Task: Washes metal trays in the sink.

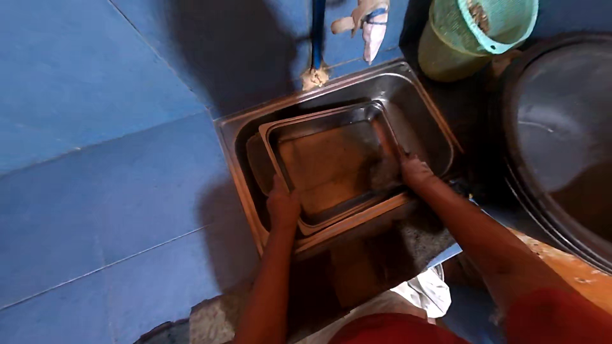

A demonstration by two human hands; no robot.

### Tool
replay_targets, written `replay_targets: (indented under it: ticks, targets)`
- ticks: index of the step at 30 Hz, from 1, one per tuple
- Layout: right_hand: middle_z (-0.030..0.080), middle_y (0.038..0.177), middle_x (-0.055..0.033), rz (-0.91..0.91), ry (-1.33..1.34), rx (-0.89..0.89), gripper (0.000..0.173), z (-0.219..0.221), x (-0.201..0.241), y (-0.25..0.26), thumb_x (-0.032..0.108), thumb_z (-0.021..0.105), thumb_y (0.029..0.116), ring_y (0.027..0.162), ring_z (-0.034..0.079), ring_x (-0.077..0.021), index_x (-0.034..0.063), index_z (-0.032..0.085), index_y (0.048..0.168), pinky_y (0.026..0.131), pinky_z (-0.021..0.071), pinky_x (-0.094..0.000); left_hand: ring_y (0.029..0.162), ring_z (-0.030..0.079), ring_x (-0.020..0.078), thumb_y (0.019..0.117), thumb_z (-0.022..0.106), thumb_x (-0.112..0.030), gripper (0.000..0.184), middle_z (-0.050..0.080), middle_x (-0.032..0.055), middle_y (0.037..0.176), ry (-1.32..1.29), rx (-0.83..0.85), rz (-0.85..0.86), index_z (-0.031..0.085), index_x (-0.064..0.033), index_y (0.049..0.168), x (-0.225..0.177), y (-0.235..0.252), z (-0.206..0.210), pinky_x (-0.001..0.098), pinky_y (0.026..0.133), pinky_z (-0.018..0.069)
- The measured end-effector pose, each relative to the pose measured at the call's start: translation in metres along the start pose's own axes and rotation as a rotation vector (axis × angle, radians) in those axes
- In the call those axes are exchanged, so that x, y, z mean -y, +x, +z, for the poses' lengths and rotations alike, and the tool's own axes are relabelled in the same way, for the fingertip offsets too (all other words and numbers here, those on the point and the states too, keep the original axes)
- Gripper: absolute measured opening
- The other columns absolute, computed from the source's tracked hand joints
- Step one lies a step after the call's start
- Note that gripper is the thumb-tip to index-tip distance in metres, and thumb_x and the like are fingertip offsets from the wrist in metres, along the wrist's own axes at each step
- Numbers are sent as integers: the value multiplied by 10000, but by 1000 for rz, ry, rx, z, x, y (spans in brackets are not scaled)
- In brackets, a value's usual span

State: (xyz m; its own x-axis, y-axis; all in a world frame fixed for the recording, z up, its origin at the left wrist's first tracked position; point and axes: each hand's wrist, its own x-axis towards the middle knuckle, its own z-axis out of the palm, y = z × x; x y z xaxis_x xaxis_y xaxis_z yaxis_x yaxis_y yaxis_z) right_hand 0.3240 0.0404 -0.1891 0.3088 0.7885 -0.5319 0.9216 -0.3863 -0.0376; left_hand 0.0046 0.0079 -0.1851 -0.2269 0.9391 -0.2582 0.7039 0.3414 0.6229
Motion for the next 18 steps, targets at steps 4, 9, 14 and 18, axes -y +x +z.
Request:
replay_targets:
  ticks: [4,9,14,18]
  targets:
    - [529,1396,-359,42,-62,30,496,1,0,-3,2,669,944,1280,547,-535,-130,489,1387,1018,466,-675,1190,635,445,995,602,-92,620,638,293,1281,-55,17,-14,365,-52,1566,3,0,0,624,992,493]
    - [522,1408,-346,-15,54,-140,437,-16,26,45,71,651,969,1247,570,-532,-94,541,1357,987,497,-669,1156,661,409,981,619,-85,612,663,264,1254,-106,10,-8,399,-62,1552,4,-2,0,599,976,514]
    - [382,1528,-365,-118,186,-359,566,-32,65,110,59,669,939,1365,451,-551,-90,478,1451,1085,433,-650,1174,650,409,986,619,-84,651,645,266,1293,-82,60,-37,359,-86,1582,-1,-1,-3,595,985,513]
    - [366,1561,-326,-220,355,-467,553,-31,88,135,-8,595,957,1428,425,-471,-75,437,1483,1163,407,-545,1212,634,393,976,618,-73,678,626,264,1332,-90,71,-18,334,-60,1592,1,0,-3,572,1012,509]
